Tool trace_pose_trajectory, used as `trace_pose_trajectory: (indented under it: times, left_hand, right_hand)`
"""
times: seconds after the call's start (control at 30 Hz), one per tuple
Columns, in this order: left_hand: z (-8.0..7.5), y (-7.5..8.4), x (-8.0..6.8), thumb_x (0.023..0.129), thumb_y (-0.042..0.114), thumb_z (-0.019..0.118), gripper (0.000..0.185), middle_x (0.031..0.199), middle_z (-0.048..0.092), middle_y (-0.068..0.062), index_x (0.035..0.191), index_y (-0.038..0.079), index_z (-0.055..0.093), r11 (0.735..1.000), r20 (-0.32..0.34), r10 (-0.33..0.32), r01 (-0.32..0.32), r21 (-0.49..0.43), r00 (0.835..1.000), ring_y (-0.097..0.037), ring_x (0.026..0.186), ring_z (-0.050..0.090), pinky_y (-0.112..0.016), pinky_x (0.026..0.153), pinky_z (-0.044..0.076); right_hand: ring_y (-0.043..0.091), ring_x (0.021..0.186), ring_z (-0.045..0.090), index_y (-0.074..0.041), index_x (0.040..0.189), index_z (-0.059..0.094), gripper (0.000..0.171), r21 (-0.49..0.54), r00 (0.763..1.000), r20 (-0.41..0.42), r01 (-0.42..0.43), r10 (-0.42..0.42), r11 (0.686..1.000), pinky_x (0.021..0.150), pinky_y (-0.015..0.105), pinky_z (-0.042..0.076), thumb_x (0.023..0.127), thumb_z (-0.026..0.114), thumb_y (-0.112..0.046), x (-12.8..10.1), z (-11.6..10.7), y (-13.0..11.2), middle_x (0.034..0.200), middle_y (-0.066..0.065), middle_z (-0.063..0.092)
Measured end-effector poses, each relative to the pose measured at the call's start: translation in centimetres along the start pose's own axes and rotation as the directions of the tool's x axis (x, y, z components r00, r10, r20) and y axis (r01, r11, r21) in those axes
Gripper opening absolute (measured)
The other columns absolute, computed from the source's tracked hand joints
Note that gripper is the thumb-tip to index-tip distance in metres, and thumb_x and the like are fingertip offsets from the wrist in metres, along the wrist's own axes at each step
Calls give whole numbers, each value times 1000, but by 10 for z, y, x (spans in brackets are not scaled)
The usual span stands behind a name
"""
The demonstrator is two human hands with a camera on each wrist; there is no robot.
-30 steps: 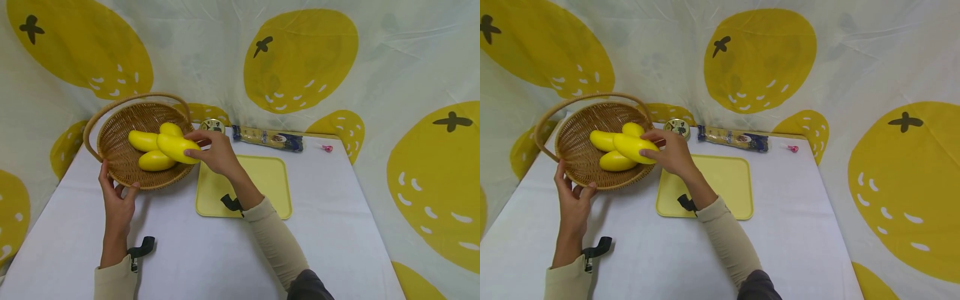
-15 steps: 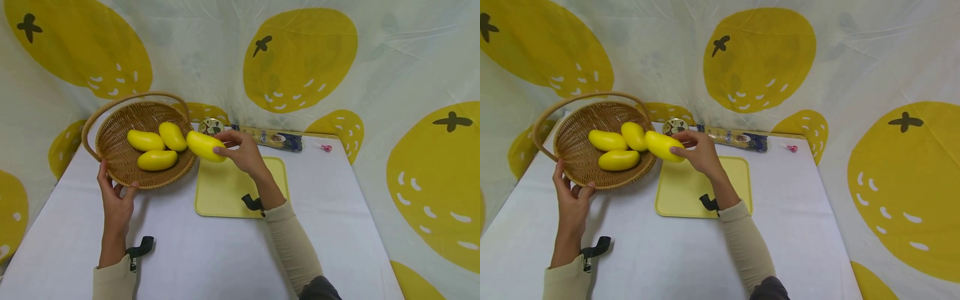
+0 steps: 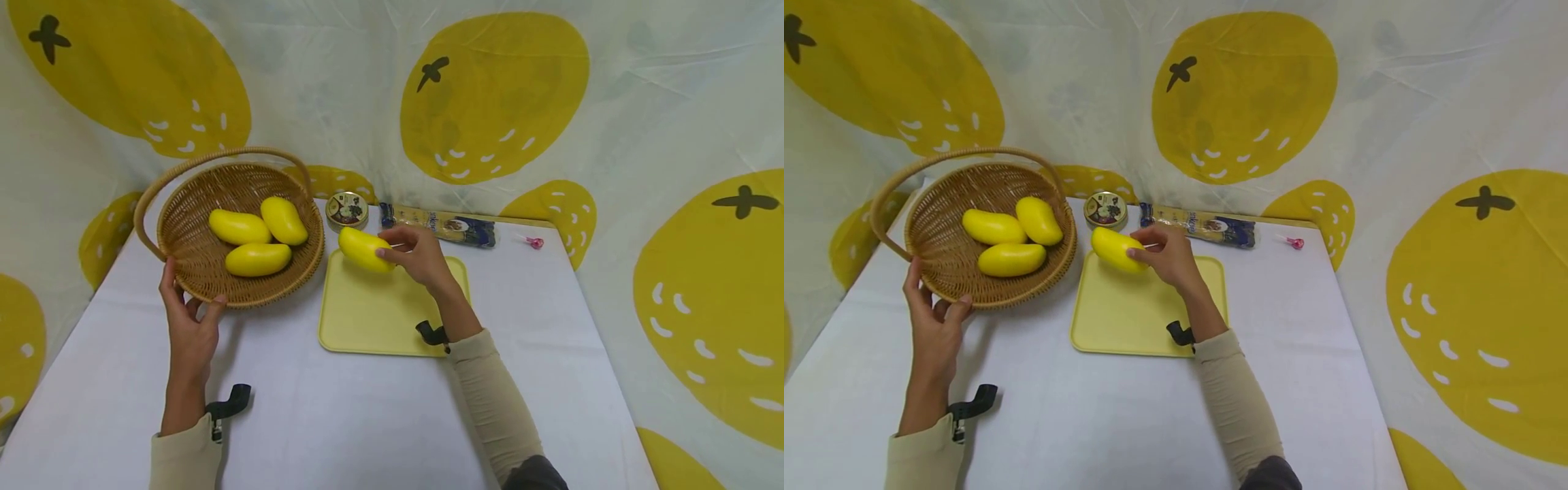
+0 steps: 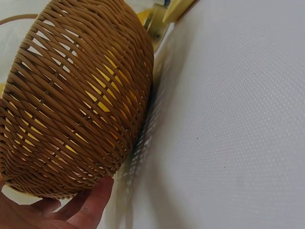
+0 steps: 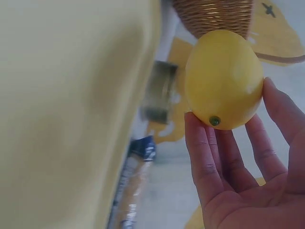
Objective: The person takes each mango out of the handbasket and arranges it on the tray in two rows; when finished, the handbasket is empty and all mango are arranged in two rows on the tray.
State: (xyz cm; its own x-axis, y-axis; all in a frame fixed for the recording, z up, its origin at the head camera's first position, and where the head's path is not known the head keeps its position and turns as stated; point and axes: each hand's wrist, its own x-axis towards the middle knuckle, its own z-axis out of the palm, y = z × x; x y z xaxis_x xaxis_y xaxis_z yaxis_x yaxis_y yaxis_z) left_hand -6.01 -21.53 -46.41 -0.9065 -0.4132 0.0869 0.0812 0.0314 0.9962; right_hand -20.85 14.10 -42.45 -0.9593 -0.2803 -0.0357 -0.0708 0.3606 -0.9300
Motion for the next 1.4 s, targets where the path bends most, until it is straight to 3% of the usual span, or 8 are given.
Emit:
trace_pose_trajectory:
  times: [0.13, 0.37, 0.67, 0.97, 1.23, 1.4]
  left_hand:
    - [-1, -4, 2, 92, -3, 59, 90, 164, 11, 2, 158, 37, 12, 1000, 2, 3, -3, -3, 1000, -42, 141, 30, -9, 86, 48]
    - [0, -3, 2, 93, -4, 57, 90, 165, 10, 2, 158, 38, 11, 1000, 12, -1, 1, -16, 1000, -43, 140, 30, -9, 86, 48]
    - [-3, -7, 4, 93, -3, 58, 91, 165, 10, 2, 158, 38, 10, 1000, 12, 6, -6, 2, 1000, -43, 141, 31, -9, 87, 48]
    - [-4, -9, 5, 93, -4, 58, 91, 164, 11, 2, 157, 40, 11, 1000, 9, -3, 3, -1, 1000, -41, 141, 32, -10, 87, 48]
    - [-1, 3, 1, 93, -4, 57, 89, 164, 10, 0, 158, 36, 11, 1000, 22, 16, -16, 3, 1000, -43, 140, 30, -9, 88, 47]
    - [-1, 4, 0, 93, -5, 57, 90, 164, 11, -3, 158, 36, 12, 999, 22, 34, -34, -8, 999, -44, 139, 31, -10, 87, 48]
  right_hand:
    - [23, 93, 71, -17, 112, 74, 32, 17, 998, 25, -52, 52, 998, 78, 35, 59, 82, 82, -25, 4, 3, 13, 114, 4, 71]
    - [20, 94, 69, -22, 111, 75, 31, -54, 991, 58, -114, 117, 992, 78, 36, 57, 82, 82, -31, 12, 10, 29, 113, 2, 71]
    - [21, 99, 67, -24, 113, 75, 29, -93, 989, 73, -122, 129, 988, 77, 32, 56, 85, 79, -33, 21, 14, 34, 114, 2, 71]
    - [17, 95, 69, -23, 113, 76, 25, -138, 994, 65, -74, 83, 988, 75, 31, 57, 90, 74, -32, 29, 22, 35, 115, -4, 72]
    - [21, 95, 71, -16, 117, 73, 30, -283, 999, -25, 18, -27, 959, 80, 35, 57, 90, 74, -30, 29, 24, 28, 111, 1, 74]
    - [21, 99, 69, -22, 117, 73, 29, -320, 993, -74, 67, -95, 945, 85, 35, 56, 89, 74, -32, 23, 24, 16, 115, 5, 72]
